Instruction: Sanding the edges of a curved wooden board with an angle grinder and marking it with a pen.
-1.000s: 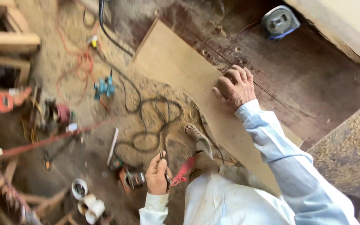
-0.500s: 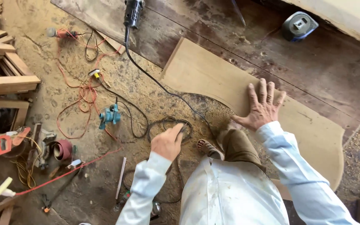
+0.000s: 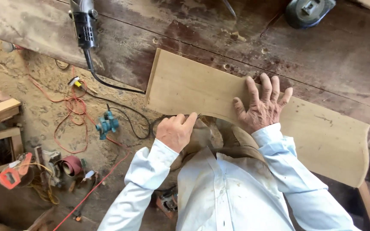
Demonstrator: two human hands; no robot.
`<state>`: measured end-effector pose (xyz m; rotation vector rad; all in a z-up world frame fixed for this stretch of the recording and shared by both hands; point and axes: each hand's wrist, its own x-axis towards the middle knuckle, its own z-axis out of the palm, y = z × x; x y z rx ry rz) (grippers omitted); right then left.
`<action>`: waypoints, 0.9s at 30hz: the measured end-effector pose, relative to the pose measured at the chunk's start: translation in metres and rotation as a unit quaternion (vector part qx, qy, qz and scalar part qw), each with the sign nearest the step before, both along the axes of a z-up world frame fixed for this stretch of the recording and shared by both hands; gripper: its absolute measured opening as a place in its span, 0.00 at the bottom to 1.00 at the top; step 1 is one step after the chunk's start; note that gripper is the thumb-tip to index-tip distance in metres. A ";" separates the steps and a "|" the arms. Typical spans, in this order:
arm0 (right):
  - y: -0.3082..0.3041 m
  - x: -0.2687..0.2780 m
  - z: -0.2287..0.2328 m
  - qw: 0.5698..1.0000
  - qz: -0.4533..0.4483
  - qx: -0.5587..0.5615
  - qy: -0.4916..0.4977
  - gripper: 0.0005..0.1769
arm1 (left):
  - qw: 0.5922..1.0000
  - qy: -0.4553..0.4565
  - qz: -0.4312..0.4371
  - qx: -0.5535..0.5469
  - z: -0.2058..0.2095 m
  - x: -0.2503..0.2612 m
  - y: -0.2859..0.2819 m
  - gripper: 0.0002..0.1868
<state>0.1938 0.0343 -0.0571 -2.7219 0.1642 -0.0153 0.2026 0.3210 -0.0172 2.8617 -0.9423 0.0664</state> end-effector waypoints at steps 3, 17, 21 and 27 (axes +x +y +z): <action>0.002 -0.001 0.001 1.000 -0.009 -0.008 -0.019 0.41 | 1.000 0.006 -0.026 -0.007 0.004 0.013 0.002 0.13; 0.006 0.003 0.007 0.998 -0.017 -0.023 -0.055 0.38 | 0.987 0.107 -0.118 0.012 0.001 0.035 0.017 0.19; 0.003 0.002 0.005 0.998 -0.013 -0.025 -0.048 0.38 | 0.980 0.142 -0.136 0.036 0.011 0.041 0.017 0.19; 0.002 0.003 0.006 0.999 0.003 -0.024 -0.029 0.37 | 0.987 0.106 -0.110 0.048 0.008 0.041 0.037 0.21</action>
